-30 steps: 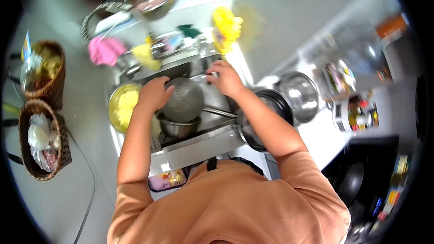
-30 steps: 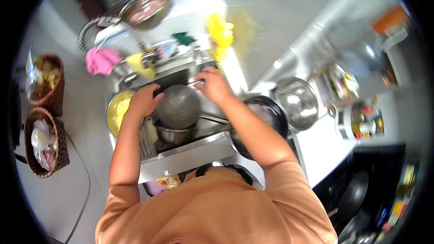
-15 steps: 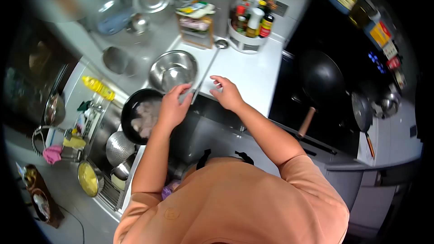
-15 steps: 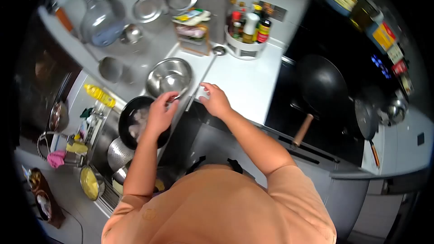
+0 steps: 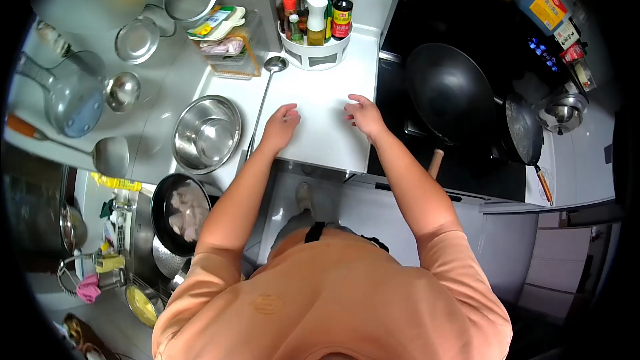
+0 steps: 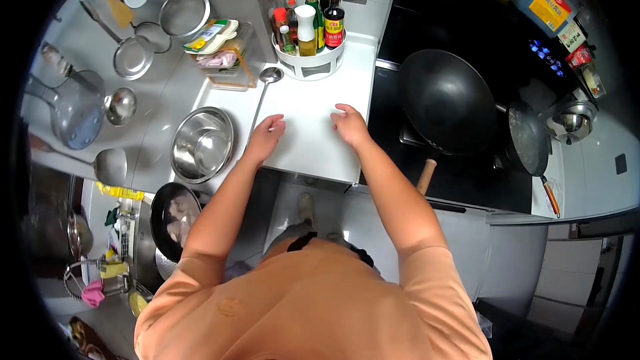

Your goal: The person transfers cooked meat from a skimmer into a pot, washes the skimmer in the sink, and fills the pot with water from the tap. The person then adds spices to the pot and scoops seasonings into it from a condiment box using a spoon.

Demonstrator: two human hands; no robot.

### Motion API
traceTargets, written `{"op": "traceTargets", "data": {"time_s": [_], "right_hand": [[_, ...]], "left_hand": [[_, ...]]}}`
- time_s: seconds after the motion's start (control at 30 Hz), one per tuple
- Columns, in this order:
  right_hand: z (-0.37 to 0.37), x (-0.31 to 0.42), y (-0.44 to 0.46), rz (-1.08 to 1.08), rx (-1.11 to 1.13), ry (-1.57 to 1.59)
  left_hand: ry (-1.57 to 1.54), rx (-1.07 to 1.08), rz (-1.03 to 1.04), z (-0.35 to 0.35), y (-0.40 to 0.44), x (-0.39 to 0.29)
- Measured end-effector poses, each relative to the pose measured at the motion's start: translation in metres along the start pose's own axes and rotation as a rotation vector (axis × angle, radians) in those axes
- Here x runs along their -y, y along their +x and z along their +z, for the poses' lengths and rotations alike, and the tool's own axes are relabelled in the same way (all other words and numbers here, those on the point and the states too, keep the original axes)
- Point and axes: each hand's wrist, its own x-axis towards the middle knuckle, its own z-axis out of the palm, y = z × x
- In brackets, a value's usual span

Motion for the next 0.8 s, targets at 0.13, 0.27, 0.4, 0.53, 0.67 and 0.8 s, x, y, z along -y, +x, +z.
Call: {"op": "traceTargets", "data": {"time_s": [0.13, 0.27, 0.4, 0.53, 0.67, 0.8], "right_hand": [[0.01, 0.003, 0.038, 0.132, -0.051, 0.127], [0.027, 0.009, 0.087, 0.202, -0.095, 0.259], [0.051, 0.008, 0.147, 0.21, -0.147, 0.484], [0.07, 0.005, 0.198, 0.279, -0.134, 0.689], [0.077, -0.014, 0.232, 0.181, -0.086, 0.931], [0.079, -0.021, 0.239, 0.19, -0.141, 1.02]], "left_hand": [[-0.165, -0.011, -0.036, 0.007, 0.067, 0.024], [-0.221, -0.061, -0.078, 0.006, 0.109, 0.02], [-0.223, -0.075, -0.157, 0.007, 0.133, 0.032], [-0.139, -0.002, -0.17, 0.004, 0.148, 0.046], [-0.212, -0.005, -0.25, 0.003, 0.158, 0.021], [-0.235, 0.003, -0.26, 0.011, 0.177, 0.011]]}}
